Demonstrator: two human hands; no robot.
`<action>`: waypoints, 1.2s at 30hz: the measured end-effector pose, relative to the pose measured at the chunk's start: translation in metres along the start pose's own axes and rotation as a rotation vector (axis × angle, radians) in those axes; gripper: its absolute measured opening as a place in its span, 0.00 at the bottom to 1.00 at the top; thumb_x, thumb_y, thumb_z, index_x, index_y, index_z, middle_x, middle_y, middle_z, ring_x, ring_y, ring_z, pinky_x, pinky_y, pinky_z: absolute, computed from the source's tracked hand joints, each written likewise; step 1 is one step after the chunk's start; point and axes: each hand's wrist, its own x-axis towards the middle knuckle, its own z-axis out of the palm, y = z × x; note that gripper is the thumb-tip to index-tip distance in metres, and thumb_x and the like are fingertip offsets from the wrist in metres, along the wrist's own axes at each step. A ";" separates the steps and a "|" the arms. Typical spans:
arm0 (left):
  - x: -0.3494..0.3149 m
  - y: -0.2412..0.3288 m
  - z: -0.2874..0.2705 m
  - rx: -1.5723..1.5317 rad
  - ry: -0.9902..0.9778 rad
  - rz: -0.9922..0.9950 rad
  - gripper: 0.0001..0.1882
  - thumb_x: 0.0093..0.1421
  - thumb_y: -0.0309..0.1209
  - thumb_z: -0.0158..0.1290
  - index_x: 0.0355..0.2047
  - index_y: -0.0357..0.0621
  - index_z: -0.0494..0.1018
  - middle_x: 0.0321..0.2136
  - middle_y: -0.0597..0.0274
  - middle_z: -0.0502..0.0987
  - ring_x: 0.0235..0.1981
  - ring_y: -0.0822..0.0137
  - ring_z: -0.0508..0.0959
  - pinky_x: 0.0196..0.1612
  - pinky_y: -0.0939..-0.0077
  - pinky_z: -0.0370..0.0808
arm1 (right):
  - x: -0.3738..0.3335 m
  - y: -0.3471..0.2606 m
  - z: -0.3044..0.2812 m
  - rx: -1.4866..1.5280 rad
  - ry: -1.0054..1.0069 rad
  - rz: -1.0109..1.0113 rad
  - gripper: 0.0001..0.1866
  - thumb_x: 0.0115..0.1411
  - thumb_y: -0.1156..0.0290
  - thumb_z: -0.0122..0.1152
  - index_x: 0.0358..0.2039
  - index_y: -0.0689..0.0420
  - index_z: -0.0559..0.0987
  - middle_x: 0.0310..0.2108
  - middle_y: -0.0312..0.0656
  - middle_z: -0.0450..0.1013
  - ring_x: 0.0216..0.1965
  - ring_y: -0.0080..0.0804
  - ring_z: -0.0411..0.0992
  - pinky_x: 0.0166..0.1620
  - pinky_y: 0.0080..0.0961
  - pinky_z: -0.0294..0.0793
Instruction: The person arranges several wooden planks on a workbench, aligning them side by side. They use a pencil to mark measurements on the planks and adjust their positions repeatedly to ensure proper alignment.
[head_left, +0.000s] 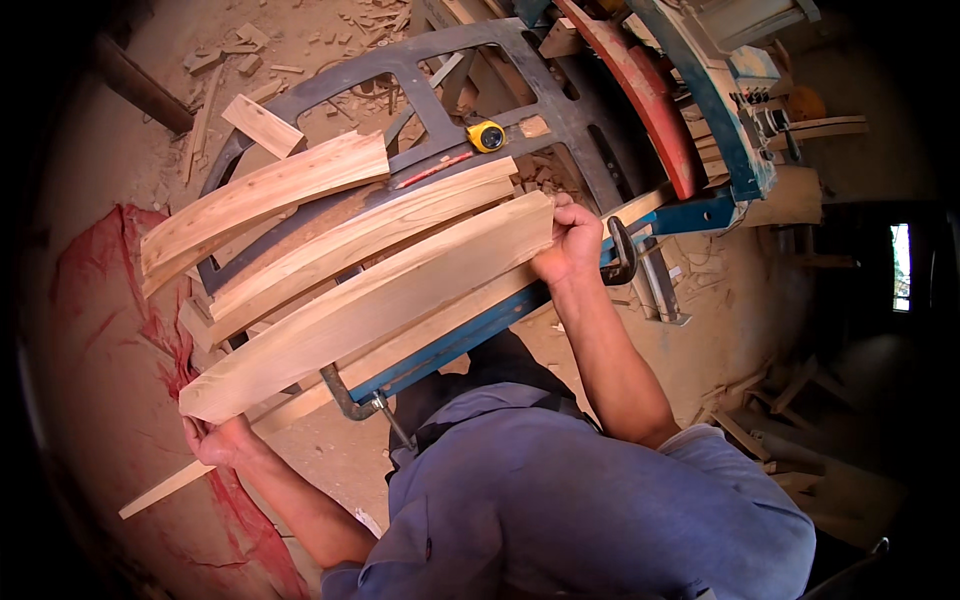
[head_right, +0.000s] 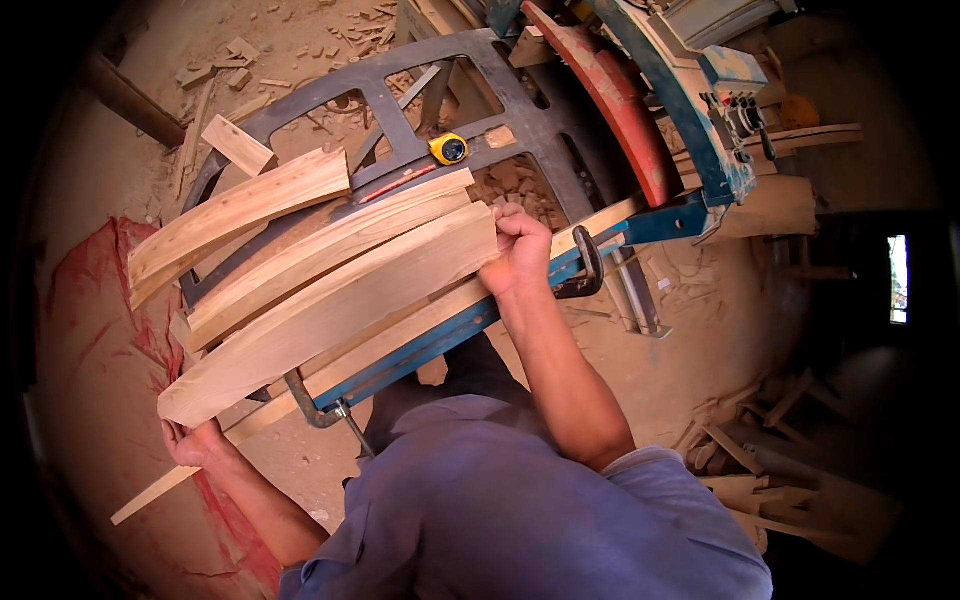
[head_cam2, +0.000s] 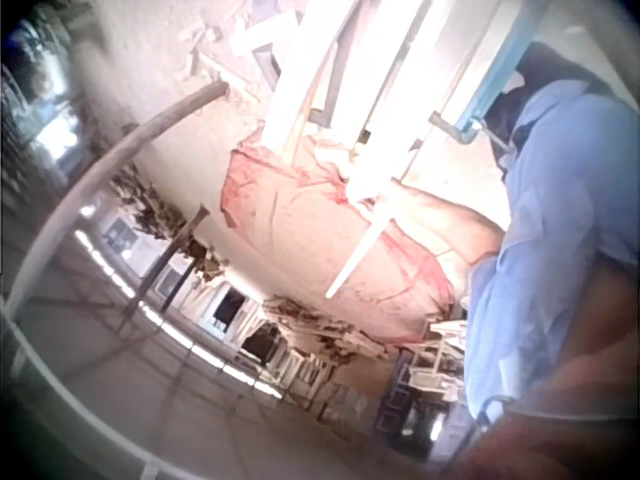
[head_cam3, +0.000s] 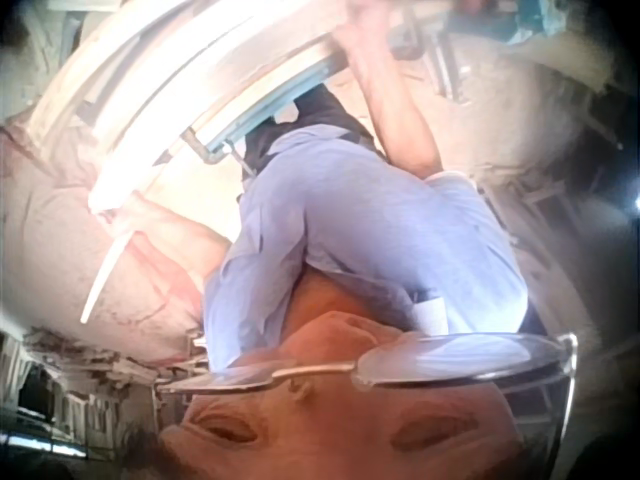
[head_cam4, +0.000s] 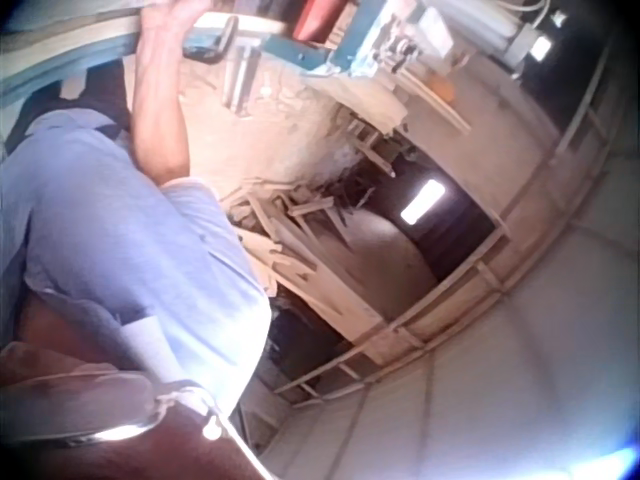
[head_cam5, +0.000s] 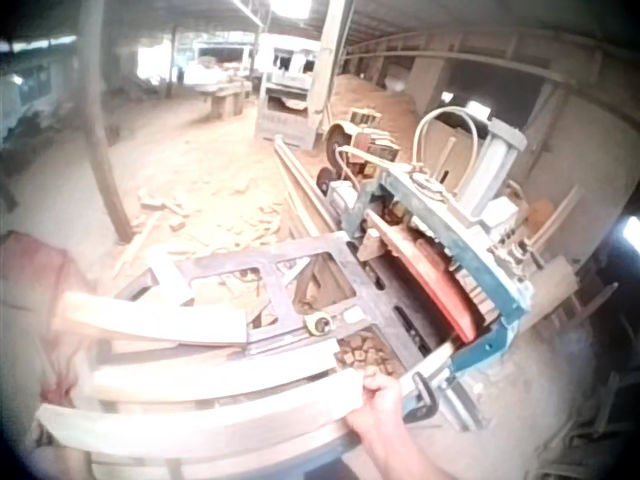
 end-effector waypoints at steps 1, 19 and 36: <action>0.001 0.000 0.001 0.000 -0.001 -0.005 0.19 0.64 0.29 0.49 0.51 0.31 0.77 0.56 0.45 0.78 0.61 0.48 0.75 0.69 0.40 0.64 | 0.000 0.001 0.001 0.030 0.025 0.001 0.05 0.45 0.80 0.51 0.25 0.57 0.72 0.32 0.39 0.74 0.39 0.40 0.74 0.55 0.39 0.75; -0.022 -0.008 0.002 -0.188 -0.352 -0.199 0.07 0.64 0.33 0.53 0.41 0.50 0.78 0.33 0.58 0.78 0.36 0.57 0.77 0.45 0.57 0.75 | 0.026 -0.004 -0.040 -0.001 -0.140 0.163 0.09 0.45 0.79 0.50 0.29 0.54 0.71 0.30 0.37 0.71 0.38 0.38 0.73 0.53 0.40 0.75; -0.030 -0.020 0.014 0.231 -0.166 0.020 0.39 0.66 0.17 0.44 0.75 0.28 0.42 0.59 0.36 0.71 0.60 0.51 0.75 0.67 0.54 0.71 | 0.009 0.022 -0.001 -0.633 0.098 -0.125 0.21 0.66 0.79 0.50 0.59 0.70 0.72 0.55 0.52 0.77 0.57 0.42 0.77 0.62 0.42 0.76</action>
